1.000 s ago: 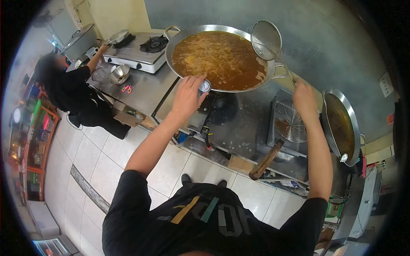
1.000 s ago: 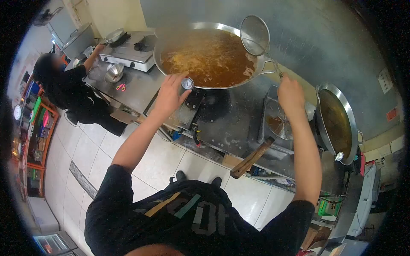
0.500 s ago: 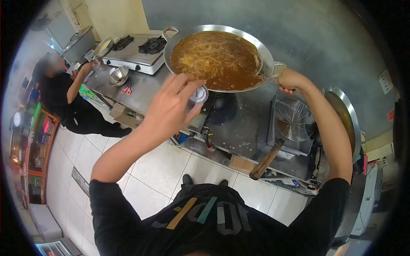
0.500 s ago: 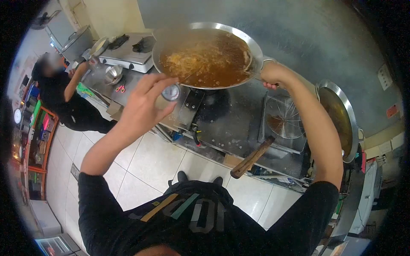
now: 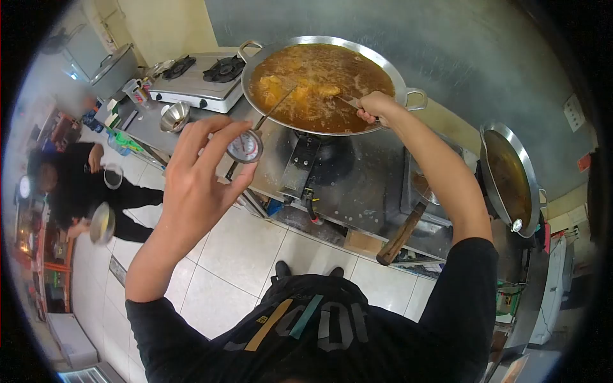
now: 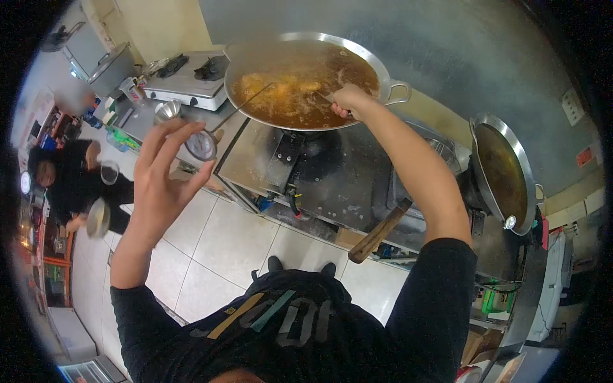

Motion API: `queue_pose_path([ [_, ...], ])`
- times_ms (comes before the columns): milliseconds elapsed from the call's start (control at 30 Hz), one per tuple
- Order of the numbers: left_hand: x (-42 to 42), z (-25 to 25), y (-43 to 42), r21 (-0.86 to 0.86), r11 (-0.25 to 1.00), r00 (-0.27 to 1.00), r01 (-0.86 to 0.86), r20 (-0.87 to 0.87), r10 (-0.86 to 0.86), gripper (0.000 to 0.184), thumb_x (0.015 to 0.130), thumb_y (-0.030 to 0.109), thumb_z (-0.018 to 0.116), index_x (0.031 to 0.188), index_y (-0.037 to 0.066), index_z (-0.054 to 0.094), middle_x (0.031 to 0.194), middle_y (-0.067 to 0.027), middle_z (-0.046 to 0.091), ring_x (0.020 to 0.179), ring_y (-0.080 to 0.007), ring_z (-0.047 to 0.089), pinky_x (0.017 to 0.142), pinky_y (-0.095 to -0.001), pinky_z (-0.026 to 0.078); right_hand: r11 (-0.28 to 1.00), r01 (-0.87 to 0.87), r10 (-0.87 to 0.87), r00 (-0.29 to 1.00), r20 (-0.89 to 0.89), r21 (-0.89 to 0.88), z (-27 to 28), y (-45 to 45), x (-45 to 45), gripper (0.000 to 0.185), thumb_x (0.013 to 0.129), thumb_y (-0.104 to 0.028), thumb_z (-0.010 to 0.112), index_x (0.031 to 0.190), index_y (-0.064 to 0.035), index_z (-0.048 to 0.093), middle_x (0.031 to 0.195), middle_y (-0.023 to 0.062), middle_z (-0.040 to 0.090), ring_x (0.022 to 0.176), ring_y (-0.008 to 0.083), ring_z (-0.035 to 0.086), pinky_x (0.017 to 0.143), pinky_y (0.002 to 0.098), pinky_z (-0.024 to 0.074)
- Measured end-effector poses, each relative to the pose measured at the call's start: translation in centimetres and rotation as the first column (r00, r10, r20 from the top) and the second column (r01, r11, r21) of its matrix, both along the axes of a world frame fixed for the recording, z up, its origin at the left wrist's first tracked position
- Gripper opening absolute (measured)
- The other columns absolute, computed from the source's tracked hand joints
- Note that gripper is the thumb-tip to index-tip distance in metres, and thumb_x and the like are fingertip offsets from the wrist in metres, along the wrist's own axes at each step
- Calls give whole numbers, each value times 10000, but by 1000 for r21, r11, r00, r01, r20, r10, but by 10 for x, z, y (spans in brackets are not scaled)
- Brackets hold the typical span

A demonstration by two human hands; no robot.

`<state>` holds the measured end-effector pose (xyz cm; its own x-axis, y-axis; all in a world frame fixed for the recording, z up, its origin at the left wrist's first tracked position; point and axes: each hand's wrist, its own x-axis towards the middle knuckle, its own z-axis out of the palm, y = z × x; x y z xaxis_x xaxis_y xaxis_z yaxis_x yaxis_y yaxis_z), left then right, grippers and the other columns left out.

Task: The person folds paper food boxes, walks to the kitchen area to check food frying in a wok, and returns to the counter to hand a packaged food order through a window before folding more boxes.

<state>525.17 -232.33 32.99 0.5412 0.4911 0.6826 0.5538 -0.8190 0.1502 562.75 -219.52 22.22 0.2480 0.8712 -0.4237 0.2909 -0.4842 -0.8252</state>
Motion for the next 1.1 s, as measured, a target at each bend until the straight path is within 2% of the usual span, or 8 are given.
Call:
queue_pose_path([
  [267,-29,-9,5,-6,998,997,-59,47,59,502,663,58,802,1137,68,639,1111,-106,608,969,-244,602,764,-329,505,994,41,-41,999,-2,99,17,-26,42,146,925,-127,486,863,-15,558,632,26,524,422,65,385,346,234,264],
  [433,-33,-14,12,-8,997,993,-81,82,81,506,654,72,808,1132,66,641,1087,-104,619,934,-228,603,727,-305,496,997,-44,24,962,274,68,21,-19,66,283,929,-148,486,1149,-44,631,598,-10,520,409,69,421,354,237,328],
  [567,-37,-17,13,-26,995,989,-93,109,96,498,651,74,808,1120,56,645,1082,-109,620,901,-219,595,716,-299,490,984,-106,38,907,419,140,26,-29,74,210,939,-145,490,917,-1,641,614,95,569,406,133,473,371,314,365],
  [633,-38,-18,13,-24,994,988,-107,111,109,491,649,76,810,1111,48,647,1074,-112,620,876,-214,586,710,-294,485,971,-232,120,667,736,51,30,-35,69,247,938,-173,501,1048,-11,653,703,171,640,529,258,614,525,400,491],
  [667,-39,-18,13,-24,994,988,-108,111,110,491,649,76,810,1111,48,647,1074,-112,620,876,-214,586,710,-294,485,971,-233,121,666,736,51,21,-32,79,247,938,-173,501,1048,-11,653,703,171,640,529,258,614,525,400,491],
  [733,-39,-19,13,-22,993,986,-114,119,116,492,650,74,809,1113,47,645,1076,-111,619,872,-210,585,712,-291,483,816,-533,-28,350,936,224,4,-28,98,251,935,-189,502,1066,-41,656,833,219,667,776,371,663,736,463,508],
  [833,-40,-21,15,-20,993,986,-119,116,121,488,652,72,808,1112,50,645,1081,-108,618,874,-208,585,713,-292,483,877,-455,0,317,948,152,24,-50,80,259,936,-167,488,1097,-46,651,929,232,665,950,410,624,849,499,476],
  [1100,-35,-23,17,-42,993,982,-107,149,112,472,667,67,802,1113,57,646,1095,-107,615,918,-210,594,715,-291,483,913,-408,40,56,998,-14,46,-91,82,330,879,-58,484,1194,-83,580,838,218,668,846,383,658,770,465,527],
])
